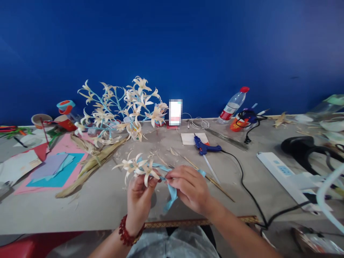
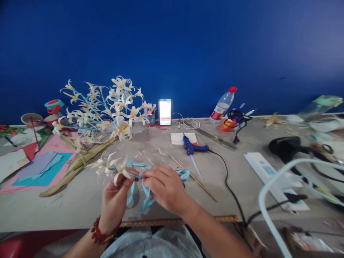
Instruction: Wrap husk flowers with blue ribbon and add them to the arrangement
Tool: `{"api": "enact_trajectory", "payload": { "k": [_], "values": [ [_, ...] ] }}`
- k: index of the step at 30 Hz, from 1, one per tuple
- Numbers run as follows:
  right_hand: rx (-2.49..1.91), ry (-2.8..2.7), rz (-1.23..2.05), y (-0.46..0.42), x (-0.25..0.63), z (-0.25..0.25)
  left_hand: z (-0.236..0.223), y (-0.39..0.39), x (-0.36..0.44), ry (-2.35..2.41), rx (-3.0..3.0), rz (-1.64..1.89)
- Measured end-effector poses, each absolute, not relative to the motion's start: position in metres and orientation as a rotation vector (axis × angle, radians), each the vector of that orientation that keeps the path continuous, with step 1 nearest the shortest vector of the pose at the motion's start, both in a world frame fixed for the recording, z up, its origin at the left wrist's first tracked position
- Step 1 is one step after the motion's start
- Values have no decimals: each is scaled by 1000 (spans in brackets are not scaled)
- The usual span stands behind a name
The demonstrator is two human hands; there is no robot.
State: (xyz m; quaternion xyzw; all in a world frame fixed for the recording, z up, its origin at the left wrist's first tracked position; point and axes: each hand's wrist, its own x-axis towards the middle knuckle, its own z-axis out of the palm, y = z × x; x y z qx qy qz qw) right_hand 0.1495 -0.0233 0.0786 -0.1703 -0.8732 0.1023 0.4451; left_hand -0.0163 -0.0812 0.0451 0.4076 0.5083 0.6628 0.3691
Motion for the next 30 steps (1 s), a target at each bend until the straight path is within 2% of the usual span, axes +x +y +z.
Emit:
{"api": "enact_trajectory", "payload": {
  "k": [3, 11, 20, 30],
  "values": [
    [-374, -2220, 381, -15, 155, 81, 51, -81, -22, 1320, 1120, 1570],
    [-400, -2049, 1020, -9, 157, 62, 65, -81, -34, 1240, 1096, 1301],
    [-536, -1237, 1880, -26, 133, 49, 75, -74, -35, 835, 885, 1222],
    [-399, -981, 2100, -34, 114, 50, 66, -72, -38, 664, 713, 1200]
  ]
}}
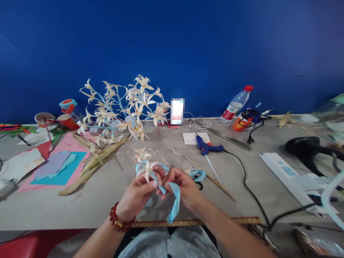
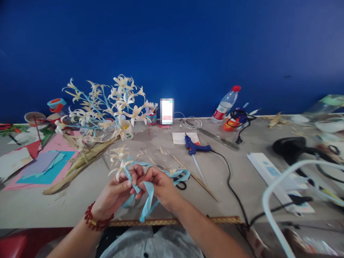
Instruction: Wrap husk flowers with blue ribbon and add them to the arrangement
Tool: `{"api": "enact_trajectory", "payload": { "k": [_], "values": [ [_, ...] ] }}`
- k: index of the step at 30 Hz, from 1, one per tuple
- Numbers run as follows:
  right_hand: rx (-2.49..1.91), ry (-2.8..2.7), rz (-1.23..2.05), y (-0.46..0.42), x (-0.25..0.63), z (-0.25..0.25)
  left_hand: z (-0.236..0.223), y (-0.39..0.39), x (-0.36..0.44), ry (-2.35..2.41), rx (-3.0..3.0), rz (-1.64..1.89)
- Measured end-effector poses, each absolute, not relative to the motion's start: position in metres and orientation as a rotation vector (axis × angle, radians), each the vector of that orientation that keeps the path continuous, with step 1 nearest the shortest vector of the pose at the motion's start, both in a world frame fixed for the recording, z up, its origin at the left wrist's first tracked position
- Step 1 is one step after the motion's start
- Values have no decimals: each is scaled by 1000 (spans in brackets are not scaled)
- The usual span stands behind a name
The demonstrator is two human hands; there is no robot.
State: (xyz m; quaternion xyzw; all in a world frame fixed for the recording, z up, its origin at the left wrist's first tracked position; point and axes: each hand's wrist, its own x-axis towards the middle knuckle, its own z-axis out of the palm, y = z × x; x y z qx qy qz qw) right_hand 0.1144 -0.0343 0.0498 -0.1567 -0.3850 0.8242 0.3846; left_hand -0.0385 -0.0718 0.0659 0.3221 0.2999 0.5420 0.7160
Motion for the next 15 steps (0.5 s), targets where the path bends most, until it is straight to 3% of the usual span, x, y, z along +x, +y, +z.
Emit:
{"api": "enact_trajectory", "payload": {
  "k": [15],
  "values": [
    [-383, -873, 2110, -45, 100, 50, 60, -71, -41, 612, 772, 1175]
  ]
}}
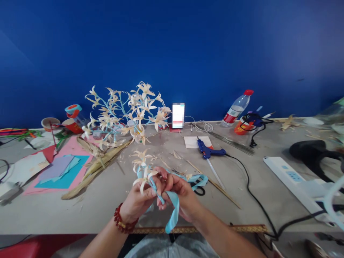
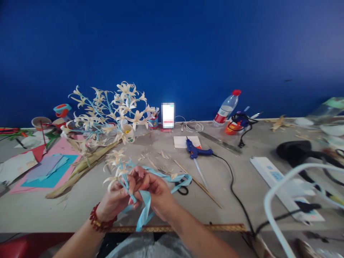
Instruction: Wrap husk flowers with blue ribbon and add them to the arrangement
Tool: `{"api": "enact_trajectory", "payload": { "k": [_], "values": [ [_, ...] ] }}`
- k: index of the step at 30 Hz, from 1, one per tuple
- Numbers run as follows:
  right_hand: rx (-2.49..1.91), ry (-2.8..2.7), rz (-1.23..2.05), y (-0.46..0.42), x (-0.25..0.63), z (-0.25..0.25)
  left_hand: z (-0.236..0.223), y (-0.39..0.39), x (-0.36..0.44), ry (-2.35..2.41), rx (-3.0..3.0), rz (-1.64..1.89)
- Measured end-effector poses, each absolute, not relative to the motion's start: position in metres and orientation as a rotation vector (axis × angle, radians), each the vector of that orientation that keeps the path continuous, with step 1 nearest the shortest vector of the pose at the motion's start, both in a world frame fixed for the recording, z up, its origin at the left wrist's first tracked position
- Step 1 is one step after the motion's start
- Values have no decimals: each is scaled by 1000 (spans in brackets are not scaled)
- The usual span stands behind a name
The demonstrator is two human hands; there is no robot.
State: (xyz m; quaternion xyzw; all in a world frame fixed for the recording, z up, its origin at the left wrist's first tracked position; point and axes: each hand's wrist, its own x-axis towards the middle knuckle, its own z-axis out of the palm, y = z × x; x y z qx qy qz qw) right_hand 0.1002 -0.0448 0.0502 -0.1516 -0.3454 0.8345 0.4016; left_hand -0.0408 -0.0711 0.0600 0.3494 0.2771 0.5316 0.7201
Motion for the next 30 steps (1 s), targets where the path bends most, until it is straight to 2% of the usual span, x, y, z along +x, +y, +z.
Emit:
{"api": "enact_trajectory", "payload": {
  "k": [7, 13, 16, 19, 26, 30],
  "values": [
    [-440, -1081, 1799, -41, 104, 56, 63, -69, -33, 673, 761, 1338],
    [-527, -1750, 920, -34, 120, 63, 48, -77, -28, 966, 738, 1586],
    [-495, -1876, 723, -32, 123, 67, 44, -81, -29, 1048, 796, 1617],
    [-544, -1788, 899, -32, 122, 66, 45, -83, -30, 1063, 790, 1619],
    [-524, -1155, 1796, -33, 108, 62, 63, -79, -28, 828, 671, 1526],
    [-413, -953, 1997, -35, 100, 64, 72, -76, -26, 666, 610, 1441]
  ]
}}
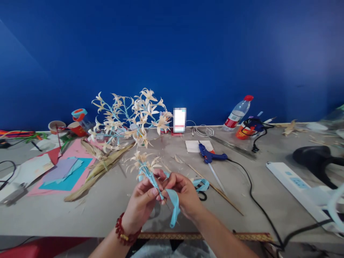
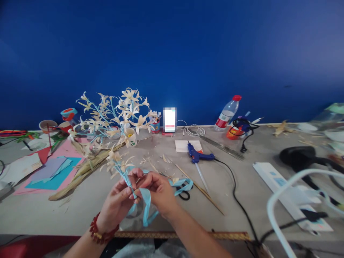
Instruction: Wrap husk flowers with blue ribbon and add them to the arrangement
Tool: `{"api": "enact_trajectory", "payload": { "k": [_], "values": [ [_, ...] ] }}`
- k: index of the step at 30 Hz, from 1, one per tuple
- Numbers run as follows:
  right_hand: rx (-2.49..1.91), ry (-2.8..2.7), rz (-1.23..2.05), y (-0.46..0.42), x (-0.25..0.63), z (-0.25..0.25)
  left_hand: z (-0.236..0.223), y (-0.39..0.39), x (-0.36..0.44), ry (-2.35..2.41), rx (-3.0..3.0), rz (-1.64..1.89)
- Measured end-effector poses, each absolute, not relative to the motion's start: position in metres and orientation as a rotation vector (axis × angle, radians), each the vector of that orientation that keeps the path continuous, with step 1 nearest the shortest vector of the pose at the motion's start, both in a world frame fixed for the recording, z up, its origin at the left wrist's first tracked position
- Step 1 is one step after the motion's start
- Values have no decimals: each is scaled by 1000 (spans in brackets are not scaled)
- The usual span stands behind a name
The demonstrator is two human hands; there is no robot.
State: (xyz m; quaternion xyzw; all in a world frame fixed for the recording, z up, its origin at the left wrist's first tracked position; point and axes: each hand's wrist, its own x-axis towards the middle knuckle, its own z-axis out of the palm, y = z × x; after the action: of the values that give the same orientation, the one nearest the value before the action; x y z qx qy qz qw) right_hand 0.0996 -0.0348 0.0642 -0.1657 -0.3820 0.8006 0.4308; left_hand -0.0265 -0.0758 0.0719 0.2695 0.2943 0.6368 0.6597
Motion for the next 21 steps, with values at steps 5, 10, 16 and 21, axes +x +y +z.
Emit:
{"api": "enact_trajectory", "payload": {
  "k": [5, 10, 16, 21],
  "values": [
    [-321, -829, 2083, -38, 91, 58, 66, -74, -30, 485, 597, 1343],
    [-281, -816, 2080, -39, 88, 58, 57, -71, -31, 392, 614, 1341],
    [-302, -814, 2003, -40, 89, 69, 58, -70, -28, 408, 554, 1393],
    [-291, -793, 2033, -41, 90, 70, 57, -70, -29, 410, 539, 1409]
  ]
}}
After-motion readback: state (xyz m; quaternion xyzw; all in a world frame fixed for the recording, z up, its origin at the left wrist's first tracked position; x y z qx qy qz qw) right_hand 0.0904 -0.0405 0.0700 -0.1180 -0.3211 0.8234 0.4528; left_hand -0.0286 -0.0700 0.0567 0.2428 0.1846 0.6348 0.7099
